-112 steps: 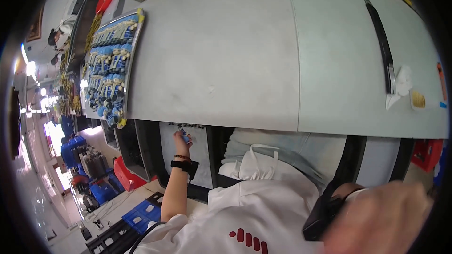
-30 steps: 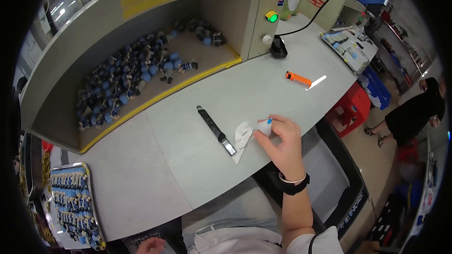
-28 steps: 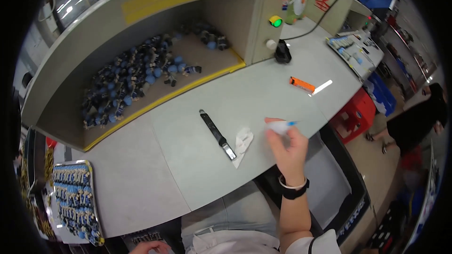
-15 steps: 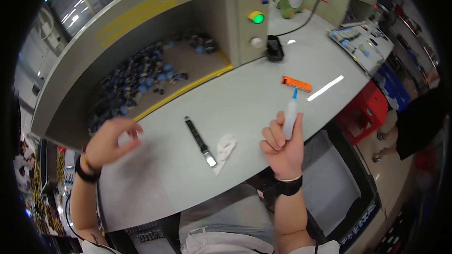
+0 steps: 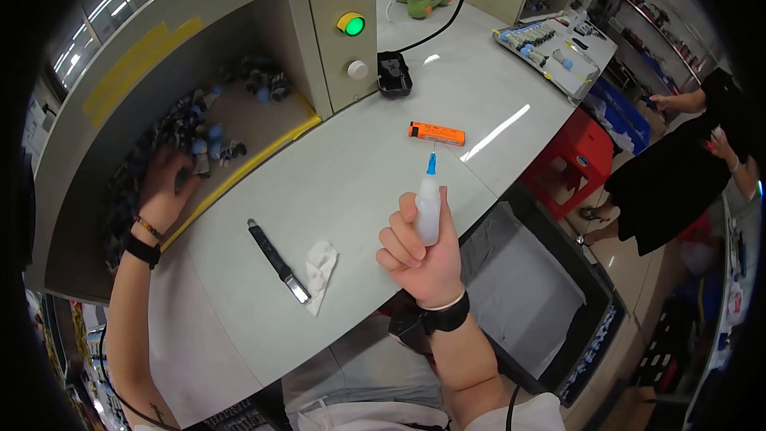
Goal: Assembling small plastic figurines by gluing parts together and cleaning edges at a workshop station.
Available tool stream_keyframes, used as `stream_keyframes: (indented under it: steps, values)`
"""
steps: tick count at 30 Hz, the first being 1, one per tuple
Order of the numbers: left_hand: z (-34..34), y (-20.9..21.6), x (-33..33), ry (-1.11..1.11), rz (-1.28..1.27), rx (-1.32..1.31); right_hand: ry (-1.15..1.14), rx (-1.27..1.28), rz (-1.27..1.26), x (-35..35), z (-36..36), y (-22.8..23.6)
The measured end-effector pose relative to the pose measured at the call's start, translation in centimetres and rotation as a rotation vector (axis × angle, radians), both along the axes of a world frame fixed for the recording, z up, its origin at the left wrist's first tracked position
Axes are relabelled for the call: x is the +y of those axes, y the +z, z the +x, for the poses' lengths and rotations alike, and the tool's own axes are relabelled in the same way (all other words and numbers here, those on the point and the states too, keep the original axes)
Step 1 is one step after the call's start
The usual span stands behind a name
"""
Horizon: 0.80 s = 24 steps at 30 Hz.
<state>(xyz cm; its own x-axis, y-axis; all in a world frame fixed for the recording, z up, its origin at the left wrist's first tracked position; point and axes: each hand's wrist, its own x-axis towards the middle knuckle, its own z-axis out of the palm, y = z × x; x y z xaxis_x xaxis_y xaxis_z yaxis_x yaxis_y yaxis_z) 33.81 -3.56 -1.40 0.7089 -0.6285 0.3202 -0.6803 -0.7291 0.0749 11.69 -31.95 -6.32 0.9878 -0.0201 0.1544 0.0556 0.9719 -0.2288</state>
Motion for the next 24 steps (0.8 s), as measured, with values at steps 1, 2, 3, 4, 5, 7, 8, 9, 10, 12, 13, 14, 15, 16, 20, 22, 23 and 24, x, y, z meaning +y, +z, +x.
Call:
stream_keyframes:
  steps: [1,2,3,4,5,7,8,9,10,12,13,14,15,16,20,22,23,24]
  values:
    - [-0.4,0.0,0.3,-0.067,0.038,-0.088,0.000,0.000,0.001,0.1,0.0,0.1]
    - [-0.4,-0.6,0.6,-0.071,0.058,-0.123,-0.016,0.015,-0.026,0.3,0.0,0.3]
    - [-0.4,-0.6,0.7,-0.072,0.058,-0.123,-0.031,0.029,-0.054,0.4,0.1,0.5]
    - [-0.6,-0.6,0.8,-0.066,0.025,-0.111,-0.029,0.030,-0.054,0.5,0.1,0.5]
    - [-0.7,-0.6,0.9,-0.060,-0.007,-0.099,-0.036,0.044,-0.065,0.6,0.1,0.6]
    - [-1.3,-0.3,0.6,-0.052,-0.070,-0.054,-0.036,0.059,-0.077,0.7,0.1,0.6]
    - [-1.6,-0.2,0.4,-0.045,-0.132,-0.009,-0.046,0.073,-0.083,0.8,0.2,0.5]
    - [-1.7,-0.2,0.0,-0.034,-0.131,-0.009,-0.055,0.087,-0.088,0.8,0.3,0.5]
    - [-1.8,-0.5,-0.7,-0.085,-0.119,0.018,-0.047,0.092,-0.087,0.6,0.2,0.4]
    - [-1.9,0.1,-0.9,-0.094,-0.086,0.037,-0.065,0.084,-0.099,0.8,0.1,0.6]
    - [-1.2,-0.2,-1.6,-0.112,-0.029,0.085,-0.057,0.093,-0.094,0.6,-0.2,0.6]
    - [-1.0,0.1,-1.3,-0.110,0.037,0.123,-0.068,0.079,-0.112,0.7,-0.2,0.8]
    - [-1.0,0.3,-0.8,-0.082,0.051,0.121,-0.081,0.066,-0.129,0.8,-0.2,1.0]
    - [-0.9,0.1,-0.9,-0.031,-0.033,0.140,-0.095,0.065,-0.132,0.7,-0.2,0.9]
    - [-3.0,0.6,0.6,0.072,-0.416,0.450,-0.099,0.091,-0.110,1.2,-0.1,0.6]
    - [-6.5,1.7,1.5,-0.025,-0.822,0.846,-0.087,0.068,-0.128,1.5,0.1,0.4]
    - [-9.0,3.0,1.4,-0.047,-0.920,1.046,-0.077,0.081,-0.119,1.6,0.1,0.5]
    - [-11.4,4.0,1.2,-0.020,-0.973,1.176,-0.107,0.077,-0.149,1.5,-0.1,0.6]
